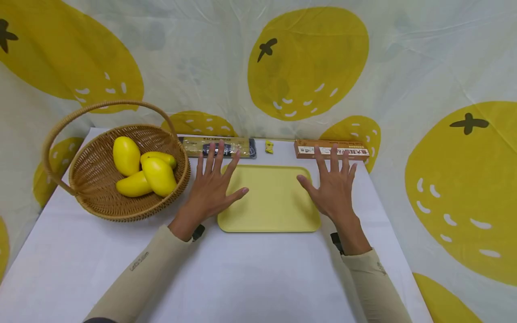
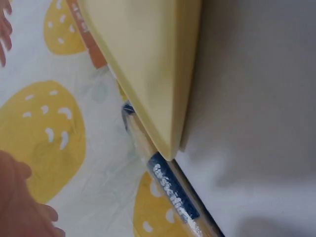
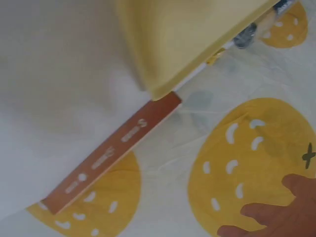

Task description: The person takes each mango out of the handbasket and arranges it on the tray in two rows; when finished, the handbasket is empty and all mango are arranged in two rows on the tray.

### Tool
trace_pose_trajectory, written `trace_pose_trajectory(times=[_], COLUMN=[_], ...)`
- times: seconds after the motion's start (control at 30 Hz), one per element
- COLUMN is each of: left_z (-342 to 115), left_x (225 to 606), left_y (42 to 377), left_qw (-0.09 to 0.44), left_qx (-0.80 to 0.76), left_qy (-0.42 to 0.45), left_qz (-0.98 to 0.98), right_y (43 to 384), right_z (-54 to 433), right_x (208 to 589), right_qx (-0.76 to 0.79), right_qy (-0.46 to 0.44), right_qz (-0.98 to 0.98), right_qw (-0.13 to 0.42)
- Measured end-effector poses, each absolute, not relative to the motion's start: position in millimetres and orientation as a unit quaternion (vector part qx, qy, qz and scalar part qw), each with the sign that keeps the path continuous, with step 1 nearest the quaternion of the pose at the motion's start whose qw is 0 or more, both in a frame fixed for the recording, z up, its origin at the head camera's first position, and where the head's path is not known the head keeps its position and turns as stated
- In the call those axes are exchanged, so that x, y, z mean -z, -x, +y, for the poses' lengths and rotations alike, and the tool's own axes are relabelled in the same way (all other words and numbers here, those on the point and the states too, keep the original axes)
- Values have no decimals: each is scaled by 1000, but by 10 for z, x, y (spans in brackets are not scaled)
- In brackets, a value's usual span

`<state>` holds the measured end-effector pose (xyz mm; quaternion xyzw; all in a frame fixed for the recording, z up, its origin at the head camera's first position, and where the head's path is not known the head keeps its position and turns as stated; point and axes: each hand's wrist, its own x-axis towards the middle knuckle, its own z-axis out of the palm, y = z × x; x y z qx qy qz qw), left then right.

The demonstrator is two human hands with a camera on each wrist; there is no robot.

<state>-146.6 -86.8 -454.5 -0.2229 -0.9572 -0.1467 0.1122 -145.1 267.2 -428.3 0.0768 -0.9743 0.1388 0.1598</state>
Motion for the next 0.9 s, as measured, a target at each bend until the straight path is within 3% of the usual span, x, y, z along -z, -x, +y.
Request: trace_pose_trajectory(times=[0.37,0.6,0.9], left_z=[-864,-969,-1286], left_x=[4268,4114,4015], left_y=[1214,974,735], left_qw=[255,304,381], left_qx=[273,342,395], left_qy=[207,170,81], left_qz=[-904,-873,-832], right_y=[1427,1392,1363], right_z=[2142,1810,1391], right_x=[4073,3973,3940], right_qx=[-256,-293,-313], right_qy=[-195,-247,-287], right_qz=[-908,-869,-843], right_qw=[269,314,331])
